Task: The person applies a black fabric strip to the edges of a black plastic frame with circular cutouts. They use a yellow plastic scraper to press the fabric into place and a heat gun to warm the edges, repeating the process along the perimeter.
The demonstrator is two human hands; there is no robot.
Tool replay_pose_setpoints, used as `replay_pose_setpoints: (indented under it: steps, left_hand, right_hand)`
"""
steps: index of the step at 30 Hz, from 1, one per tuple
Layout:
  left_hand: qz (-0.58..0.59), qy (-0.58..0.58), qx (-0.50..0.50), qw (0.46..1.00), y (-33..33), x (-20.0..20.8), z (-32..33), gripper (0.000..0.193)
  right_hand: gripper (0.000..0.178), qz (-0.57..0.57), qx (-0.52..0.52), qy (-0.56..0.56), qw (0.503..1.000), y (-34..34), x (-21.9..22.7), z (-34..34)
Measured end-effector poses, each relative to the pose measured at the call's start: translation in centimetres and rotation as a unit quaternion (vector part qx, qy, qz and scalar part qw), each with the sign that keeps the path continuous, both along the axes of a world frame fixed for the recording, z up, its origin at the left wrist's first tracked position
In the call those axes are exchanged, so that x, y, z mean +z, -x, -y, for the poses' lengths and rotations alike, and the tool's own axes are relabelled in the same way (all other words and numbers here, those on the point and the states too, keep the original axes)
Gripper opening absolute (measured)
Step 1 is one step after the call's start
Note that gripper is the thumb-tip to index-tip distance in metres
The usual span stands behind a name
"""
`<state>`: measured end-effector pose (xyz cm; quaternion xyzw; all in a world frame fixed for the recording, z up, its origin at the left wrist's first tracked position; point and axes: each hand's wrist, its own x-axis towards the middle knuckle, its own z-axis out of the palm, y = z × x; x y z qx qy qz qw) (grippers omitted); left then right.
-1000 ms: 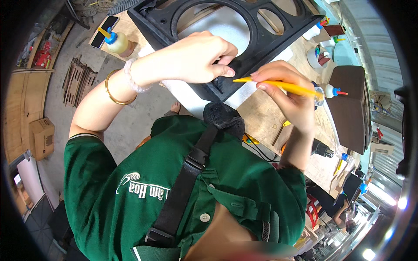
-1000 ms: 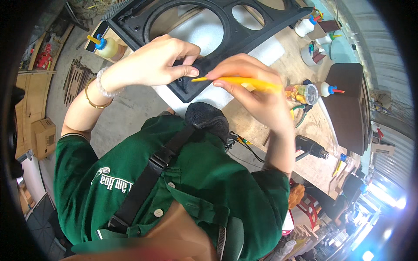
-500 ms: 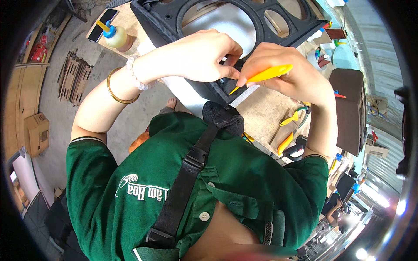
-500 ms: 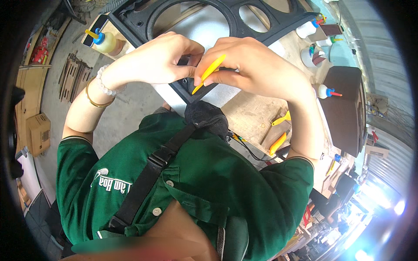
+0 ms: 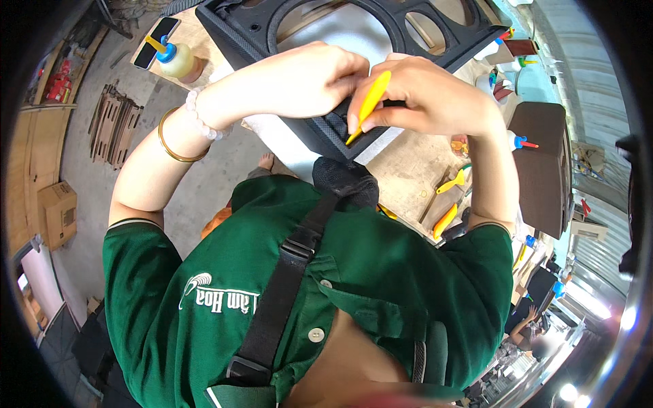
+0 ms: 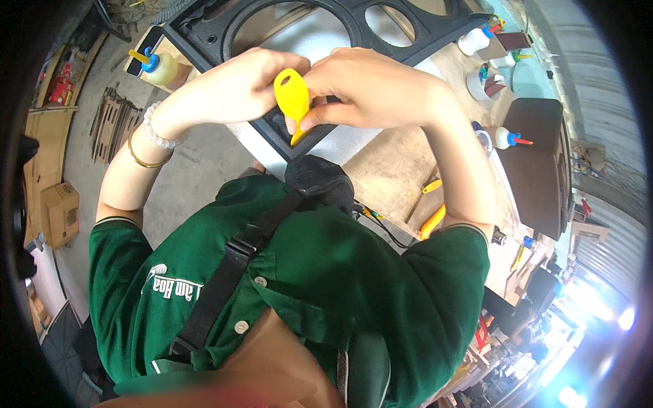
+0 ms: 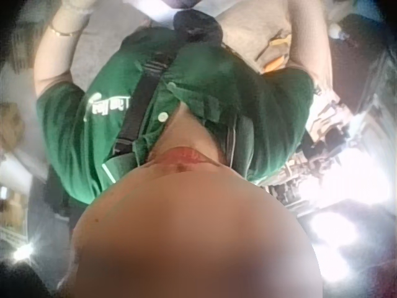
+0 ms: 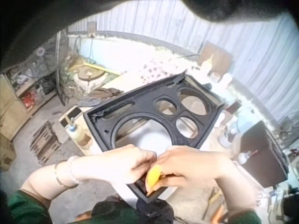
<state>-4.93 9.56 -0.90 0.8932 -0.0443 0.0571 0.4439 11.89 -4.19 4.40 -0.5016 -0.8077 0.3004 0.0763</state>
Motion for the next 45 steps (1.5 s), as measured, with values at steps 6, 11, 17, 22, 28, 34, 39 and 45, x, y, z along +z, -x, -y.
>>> replay_pose_setpoints:
  steps: [6, 11, 17, 22, 28, 34, 39, 45]
  left_hand:
    - [0.068, 0.026, 0.123, 0.99, 0.0, -0.6, 0.3, 0.015]
    - [0.199, -0.273, 0.175, 0.925, 0.5, -0.8, -1.5, 0.015]
    - [0.174, -0.236, 0.191, 0.937, 0.3, -1.2, -1.4, 0.019]
    - [0.171, -0.239, 0.194, 0.936, 0.2, -1.2, -1.3, 0.016]
    - [0.256, -0.226, 0.224, 0.913, 0.1, -1.5, -1.5, 0.014]
    - [0.31, -0.174, 0.239, 0.904, 0.8, -2.0, -2.3, 0.023]
    - [0.382, -0.056, 0.258, 0.886, 0.8, -2.7, -2.3, 0.027]
    - [0.449, 0.035, 0.297, 0.842, 0.4, -3.5, -2.2, 0.035]
  right_hand:
    - [0.015, -0.07, 0.009, -0.027, 0.997, -0.6, -1.7, -0.2]
    - [0.01, -0.14, -0.032, 0.067, 0.987, -3.0, -0.2, -0.7]
    - [0.01, -0.127, 0.027, -0.008, 0.991, -2.0, -0.3, -0.3]
    - [0.009, -0.088, 0.023, 0.006, 0.996, -0.9, -1.1, 0.1]
    - [0.014, -0.136, -0.067, 0.159, 0.976, -3.5, -0.1, -1.8]
    - [0.012, -0.126, 0.032, -0.017, 0.991, -1.2, -2.0, -0.6]
    - [0.017, -0.209, -0.201, -0.023, 0.957, -0.9, -0.5, 0.0]
    - [0.024, -0.115, -0.148, -0.346, 0.919, 3.4, -4.2, -2.1]
